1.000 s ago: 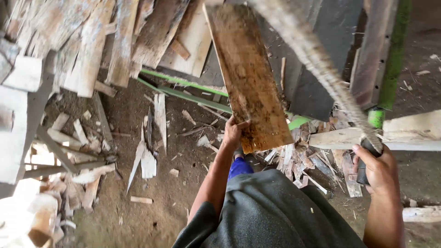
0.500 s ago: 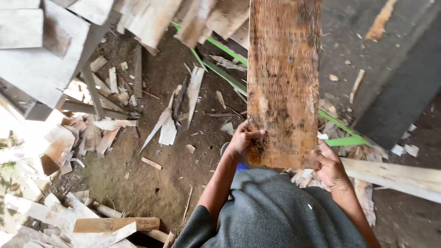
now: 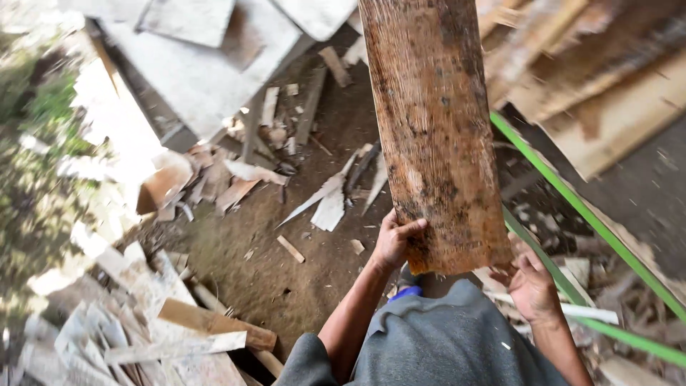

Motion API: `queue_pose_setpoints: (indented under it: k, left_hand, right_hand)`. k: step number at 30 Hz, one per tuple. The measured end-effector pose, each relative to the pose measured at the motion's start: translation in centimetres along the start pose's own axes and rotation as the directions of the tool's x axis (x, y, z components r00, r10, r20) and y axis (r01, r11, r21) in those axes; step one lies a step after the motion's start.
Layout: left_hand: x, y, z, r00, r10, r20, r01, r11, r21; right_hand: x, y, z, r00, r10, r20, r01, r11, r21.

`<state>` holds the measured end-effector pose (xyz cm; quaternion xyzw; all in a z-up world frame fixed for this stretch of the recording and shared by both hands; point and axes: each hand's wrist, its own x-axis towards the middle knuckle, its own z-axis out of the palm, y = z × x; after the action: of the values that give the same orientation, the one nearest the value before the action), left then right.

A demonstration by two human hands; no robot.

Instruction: Cutting and shaping pieces of wood bark using a manual cutting machine.

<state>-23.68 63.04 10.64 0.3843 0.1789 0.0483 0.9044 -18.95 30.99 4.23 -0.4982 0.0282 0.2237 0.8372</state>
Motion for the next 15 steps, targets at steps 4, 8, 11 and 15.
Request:
queue_pose_setpoints:
  k: [4, 8, 11, 15]
  left_hand:
    - [5.1, 13.5, -4.2, 0.967, 0.172, -0.187, -0.111, 0.948, 0.300]
    - [13.3, 26.2, -15.2, 0.857, 0.419, -0.299, -0.231, 0.832, 0.504]
    - [15.4, 33.8, -15.7, 0.747, 0.553, -0.369, -0.395, 0.816, 0.422]
    - [17.4, 25.6, -6.3, 0.731, 0.587, -0.348, -0.502, 0.808, 0.308]
  right_hand:
    - [1.8, 1.0, 2.1, 0.963, 0.270, 0.006, -0.270, 0.963, -0.019]
    - [1.4, 1.2, 3.0, 0.937, 0.348, 0.015, -0.348, 0.937, -0.027]
    - [0.7, 1.5, 2.4, 0.948, 0.318, 0.010, -0.318, 0.948, -0.004]
    - [-0.6, 3.5, -0.3, 0.980, 0.163, 0.118, -0.185, 0.959, 0.213]
